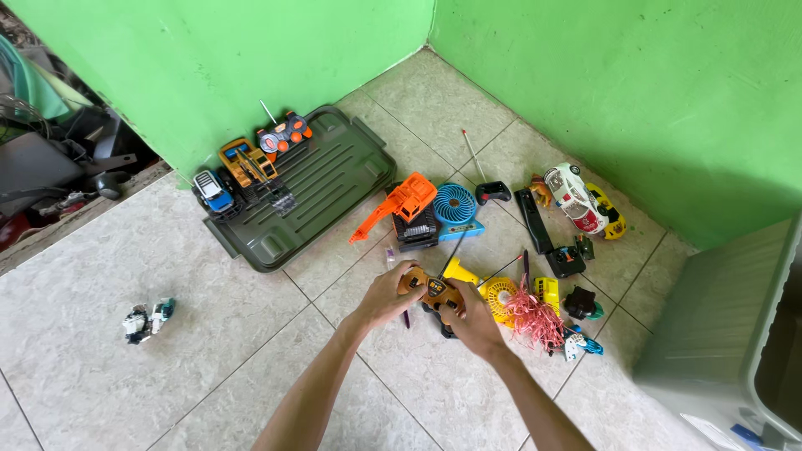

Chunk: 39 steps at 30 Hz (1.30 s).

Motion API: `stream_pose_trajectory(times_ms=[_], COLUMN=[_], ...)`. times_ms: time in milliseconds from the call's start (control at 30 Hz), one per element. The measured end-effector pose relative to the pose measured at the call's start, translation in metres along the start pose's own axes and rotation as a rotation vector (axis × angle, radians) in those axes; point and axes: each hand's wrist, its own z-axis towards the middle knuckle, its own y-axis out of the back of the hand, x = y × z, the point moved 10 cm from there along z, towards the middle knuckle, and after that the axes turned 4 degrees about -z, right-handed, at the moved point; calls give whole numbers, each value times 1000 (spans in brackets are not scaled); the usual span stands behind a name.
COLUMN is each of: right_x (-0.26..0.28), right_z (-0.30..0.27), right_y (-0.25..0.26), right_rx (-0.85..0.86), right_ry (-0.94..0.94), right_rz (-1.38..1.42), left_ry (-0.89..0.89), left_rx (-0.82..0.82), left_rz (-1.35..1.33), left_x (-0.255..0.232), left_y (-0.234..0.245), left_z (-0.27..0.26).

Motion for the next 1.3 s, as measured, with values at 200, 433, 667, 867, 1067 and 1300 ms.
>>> stream_pose_trajectory(times_ms=[200, 433, 667, 867, 1067, 1300], right_x=[49, 122, 180, 222, 233, 241], right_z=[39, 75, 103, 106, 101, 99], right_y=[-4, -23, -40, -52, -67, -69], right_rx=[162, 314, 425, 355, 394, 369], right_ry=[-1, 182, 204, 241, 86, 110], right_rz=[94, 88, 161, 31, 63, 233], left_ry=[6, -20, -60, -27, -136, -113], left_rx=[-68, -104, -225, -411, -540, -425], left_rz=[46, -24, -110, -231, -325, -524], left_x=[-10, -29, -28, -23, -29, -20], left_y=[63, 133, 192, 225, 238, 222], left_z=[-11, -32, -42, -57, -73, -74])
